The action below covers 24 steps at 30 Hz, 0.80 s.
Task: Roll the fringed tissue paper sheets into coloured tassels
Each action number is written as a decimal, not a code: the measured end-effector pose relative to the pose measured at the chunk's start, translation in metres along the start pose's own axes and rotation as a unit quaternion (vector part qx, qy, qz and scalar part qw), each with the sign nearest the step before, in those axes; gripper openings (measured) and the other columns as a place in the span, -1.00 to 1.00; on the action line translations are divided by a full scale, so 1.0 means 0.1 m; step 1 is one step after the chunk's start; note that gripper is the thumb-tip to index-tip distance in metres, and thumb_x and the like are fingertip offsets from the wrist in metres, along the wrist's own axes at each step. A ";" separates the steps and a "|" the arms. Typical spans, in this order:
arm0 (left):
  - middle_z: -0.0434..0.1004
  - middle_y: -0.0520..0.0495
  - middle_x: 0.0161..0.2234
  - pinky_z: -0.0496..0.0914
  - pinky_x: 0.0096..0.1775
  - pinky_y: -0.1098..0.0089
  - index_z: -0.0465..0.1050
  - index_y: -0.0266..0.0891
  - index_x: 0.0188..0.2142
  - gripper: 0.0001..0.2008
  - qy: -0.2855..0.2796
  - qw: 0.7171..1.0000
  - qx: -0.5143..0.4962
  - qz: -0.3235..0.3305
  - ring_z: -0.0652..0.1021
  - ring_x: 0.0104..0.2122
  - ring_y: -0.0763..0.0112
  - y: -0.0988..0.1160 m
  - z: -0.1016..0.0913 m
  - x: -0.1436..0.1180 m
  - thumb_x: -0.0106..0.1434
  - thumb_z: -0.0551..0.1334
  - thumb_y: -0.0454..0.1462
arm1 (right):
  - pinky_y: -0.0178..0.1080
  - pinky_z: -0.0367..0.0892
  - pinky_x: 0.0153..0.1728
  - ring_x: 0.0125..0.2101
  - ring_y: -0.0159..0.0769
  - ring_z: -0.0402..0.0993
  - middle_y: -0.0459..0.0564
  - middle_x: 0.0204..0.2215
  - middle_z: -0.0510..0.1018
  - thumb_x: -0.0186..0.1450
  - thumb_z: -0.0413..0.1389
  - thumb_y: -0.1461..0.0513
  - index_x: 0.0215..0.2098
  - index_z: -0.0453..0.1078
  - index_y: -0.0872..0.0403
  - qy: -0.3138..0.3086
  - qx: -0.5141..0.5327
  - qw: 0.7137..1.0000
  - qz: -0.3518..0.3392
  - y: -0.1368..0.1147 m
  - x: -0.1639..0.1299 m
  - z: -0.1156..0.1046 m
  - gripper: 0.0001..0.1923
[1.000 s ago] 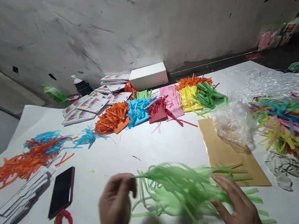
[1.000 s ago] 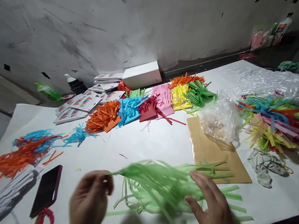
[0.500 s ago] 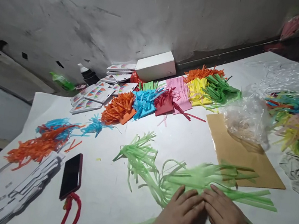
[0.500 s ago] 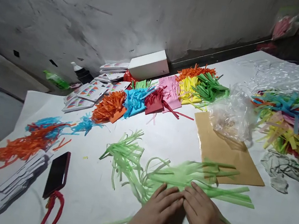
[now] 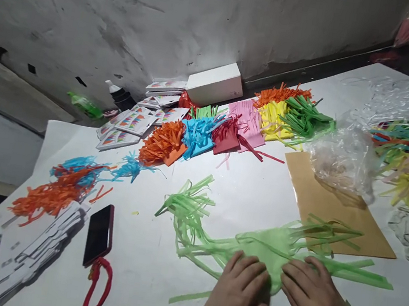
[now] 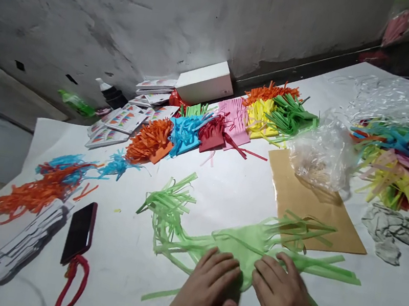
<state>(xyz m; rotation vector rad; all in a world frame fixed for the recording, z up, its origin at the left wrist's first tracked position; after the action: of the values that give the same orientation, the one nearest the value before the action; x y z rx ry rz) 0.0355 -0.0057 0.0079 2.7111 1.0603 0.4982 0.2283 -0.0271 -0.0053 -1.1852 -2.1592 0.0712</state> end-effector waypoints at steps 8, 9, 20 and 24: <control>0.47 -0.34 0.22 0.41 -0.01 -0.07 0.42 -0.29 0.17 -0.59 0.034 0.949 0.218 -0.225 0.50 0.09 -0.13 -0.53 -0.06 0.15 0.42 0.20 -0.14 | 0.06 -0.03 0.32 0.00 -0.18 0.51 0.02 -0.12 0.67 0.52 -0.01 0.23 -0.07 0.52 0.07 0.022 0.011 1.000 0.000 -0.05 0.04 -0.02 -0.74; 0.48 -0.36 0.20 0.42 -0.03 -0.06 0.43 -0.30 0.16 -0.62 0.053 0.936 0.235 -0.256 0.51 0.08 -0.13 -0.62 -0.12 0.10 0.43 0.18 -0.18 | 0.07 -0.03 0.32 0.01 -0.18 0.51 0.02 -0.11 0.67 0.52 0.00 0.23 -0.06 0.52 0.07 0.022 0.017 1.000 0.006 -0.04 0.02 -0.01 -0.76; 0.69 0.03 -0.04 -0.25 0.41 -0.05 0.52 -0.12 -0.14 -0.90 0.141 0.990 -0.004 -0.004 0.48 0.17 0.21 0.06 -0.03 0.00 0.41 0.23 -0.24 | -0.01 0.03 0.29 -0.11 -0.27 0.53 -0.03 -0.23 0.65 0.49 -0.06 0.36 -0.21 0.49 0.06 0.037 0.054 0.997 0.036 0.00 0.09 -0.07 -0.72; 0.72 0.08 -0.14 -0.20 0.42 0.00 0.49 -0.13 -0.25 -0.83 0.141 0.989 -0.037 -0.029 0.55 0.05 0.33 0.02 -0.02 0.03 0.46 0.15 -0.32 | 0.00 -0.08 0.38 0.07 -0.22 0.50 0.01 -0.11 0.67 0.45 -0.05 0.40 -0.13 0.49 0.10 0.013 0.035 0.998 -0.041 0.00 0.14 -0.11 -0.73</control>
<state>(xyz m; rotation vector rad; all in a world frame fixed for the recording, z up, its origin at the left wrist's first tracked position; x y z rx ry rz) 0.0382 -0.0050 0.0107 2.5891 1.1569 0.9140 0.2292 -0.0193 0.0109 -1.0514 -2.1622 0.0938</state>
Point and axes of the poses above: each hand's wrist, its own x-axis towards the middle knuckle, its own z-axis out of the palm, y = z × x, the point moved 4 cm from there along x, towards the middle knuckle
